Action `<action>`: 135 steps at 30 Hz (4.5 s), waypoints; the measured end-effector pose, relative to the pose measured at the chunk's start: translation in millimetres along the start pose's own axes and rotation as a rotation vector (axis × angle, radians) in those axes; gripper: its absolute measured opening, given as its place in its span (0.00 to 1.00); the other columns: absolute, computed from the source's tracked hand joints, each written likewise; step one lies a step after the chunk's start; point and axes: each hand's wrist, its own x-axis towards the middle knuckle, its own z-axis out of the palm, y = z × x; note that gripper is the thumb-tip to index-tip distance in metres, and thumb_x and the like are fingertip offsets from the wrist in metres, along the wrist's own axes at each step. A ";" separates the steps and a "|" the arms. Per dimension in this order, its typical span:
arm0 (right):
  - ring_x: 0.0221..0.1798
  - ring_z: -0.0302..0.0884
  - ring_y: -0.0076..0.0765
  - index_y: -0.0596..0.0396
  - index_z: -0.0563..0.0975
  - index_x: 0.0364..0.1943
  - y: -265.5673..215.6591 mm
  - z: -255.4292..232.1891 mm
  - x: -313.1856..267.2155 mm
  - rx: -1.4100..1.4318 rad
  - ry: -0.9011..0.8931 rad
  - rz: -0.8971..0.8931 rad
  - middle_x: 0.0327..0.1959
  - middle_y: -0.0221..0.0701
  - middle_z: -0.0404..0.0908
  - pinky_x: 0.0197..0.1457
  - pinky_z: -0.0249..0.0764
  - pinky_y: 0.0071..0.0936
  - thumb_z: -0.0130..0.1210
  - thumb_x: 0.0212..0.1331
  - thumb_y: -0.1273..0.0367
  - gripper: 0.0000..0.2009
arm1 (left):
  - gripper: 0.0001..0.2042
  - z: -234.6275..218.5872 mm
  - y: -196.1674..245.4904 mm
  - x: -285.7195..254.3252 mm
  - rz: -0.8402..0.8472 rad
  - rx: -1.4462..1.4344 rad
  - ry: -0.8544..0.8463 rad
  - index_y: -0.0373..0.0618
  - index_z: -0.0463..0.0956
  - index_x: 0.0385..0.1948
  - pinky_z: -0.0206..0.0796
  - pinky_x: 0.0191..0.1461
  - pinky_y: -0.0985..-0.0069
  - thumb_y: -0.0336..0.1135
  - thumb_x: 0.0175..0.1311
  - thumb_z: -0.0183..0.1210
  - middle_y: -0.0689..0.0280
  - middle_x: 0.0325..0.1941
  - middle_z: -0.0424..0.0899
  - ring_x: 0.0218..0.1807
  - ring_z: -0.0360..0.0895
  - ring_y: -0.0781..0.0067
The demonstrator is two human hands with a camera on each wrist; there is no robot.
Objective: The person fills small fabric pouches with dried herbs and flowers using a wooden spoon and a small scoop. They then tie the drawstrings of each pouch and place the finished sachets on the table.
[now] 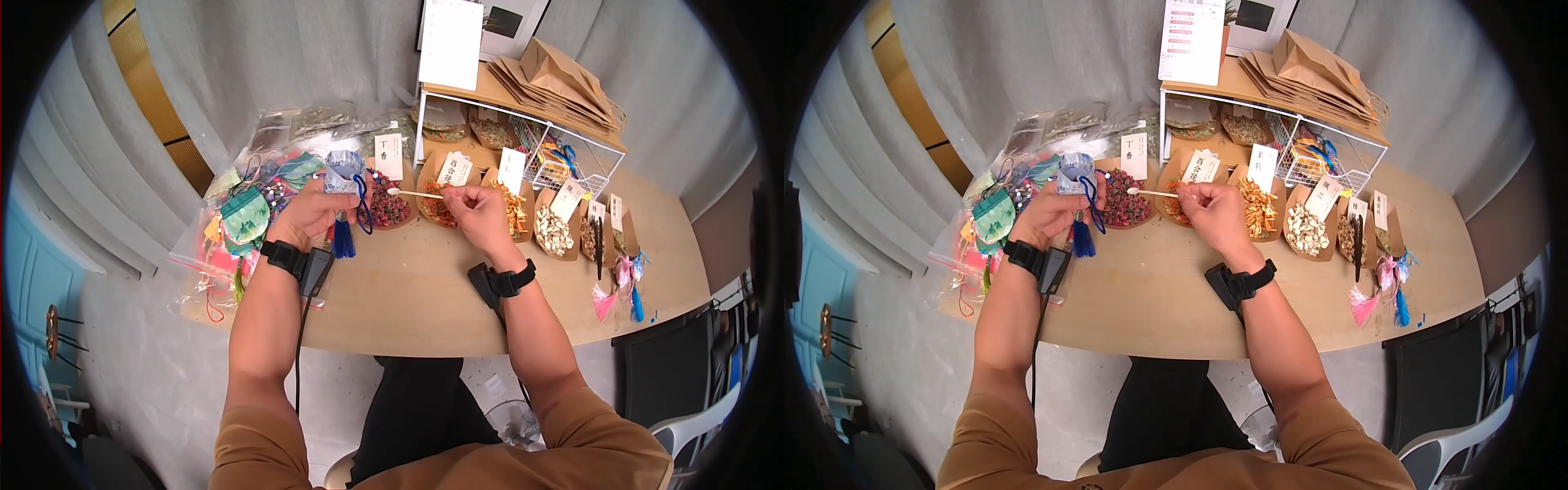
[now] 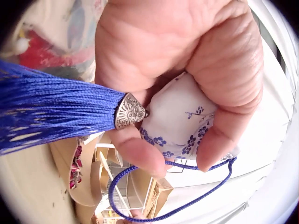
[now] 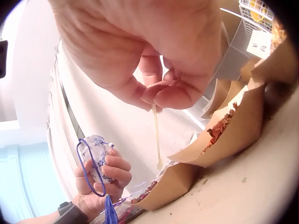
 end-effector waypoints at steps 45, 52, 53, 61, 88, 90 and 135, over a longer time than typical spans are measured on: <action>0.29 0.81 0.24 0.67 0.81 0.35 2.6 -0.6 1.0 0.213 -0.200 0.307 0.29 0.33 0.83 0.32 0.78 0.19 0.57 0.61 0.76 0.06 | 0.21 2.2 -2.9 1.0 -0.038 -0.011 0.027 0.33 0.73 0.49 0.73 0.32 0.75 0.24 0.51 0.63 0.57 0.38 0.80 0.40 0.79 0.65; 0.28 0.81 0.24 0.67 0.81 0.35 2.5 1.8 0.2 0.239 -0.196 0.313 0.28 0.33 0.83 0.32 0.79 0.19 0.57 0.60 0.76 0.05 | 0.20 5.0 -1.3 0.0 -0.036 0.000 0.031 0.34 0.73 0.49 0.73 0.33 0.75 0.23 0.52 0.63 0.57 0.38 0.80 0.40 0.79 0.65; 0.28 0.81 0.24 0.67 0.81 0.35 2.9 1.9 0.6 0.245 -0.195 0.315 0.28 0.33 0.83 0.32 0.79 0.19 0.57 0.60 0.76 0.06 | 0.20 4.9 -1.4 0.1 -0.033 -0.001 0.029 0.34 0.73 0.49 0.73 0.33 0.75 0.23 0.51 0.63 0.57 0.38 0.80 0.40 0.79 0.65; 0.28 0.80 0.22 0.66 0.80 0.38 -1.4 -1.4 3.0 0.370 -0.106 0.321 0.29 0.32 0.83 0.32 0.79 0.17 0.57 0.62 0.75 0.06 | 0.20 7.2 0.5 0.0 -0.046 0.006 0.043 0.32 0.73 0.49 0.73 0.32 0.77 0.23 0.51 0.63 0.56 0.38 0.80 0.39 0.79 0.66; 0.33 0.83 0.22 0.63 0.82 0.39 -30.3 0.1 -14.3 0.118 -0.006 -0.402 0.32 0.32 0.83 0.33 0.78 0.16 0.58 0.59 0.79 0.06 | 0.18 17.6 -7.6 5.7 -0.207 0.051 0.008 0.34 0.74 0.50 0.77 0.31 0.76 0.22 0.56 0.61 0.60 0.42 0.81 0.39 0.80 0.69; 0.33 0.82 0.21 0.63 0.83 0.38 -31.3 -1.9 -14.1 -0.018 -0.009 -0.507 0.31 0.33 0.83 0.33 0.77 0.16 0.58 0.58 0.80 0.06 | 0.18 16.0 -8.2 6.2 -0.197 0.050 0.017 0.35 0.74 0.50 0.77 0.31 0.76 0.22 0.55 0.61 0.60 0.42 0.81 0.40 0.80 0.69; 0.21 0.77 0.17 0.61 0.84 0.33 -1.5 4.3 -5.0 0.021 -0.155 0.123 0.19 0.26 0.81 0.25 0.72 0.17 0.60 0.58 0.72 0.06 | 0.19 4.8 -7.6 5.2 -0.113 0.000 0.126 0.39 0.74 0.49 0.71 0.30 0.76 0.24 0.53 0.61 0.62 0.38 0.82 0.36 0.79 0.70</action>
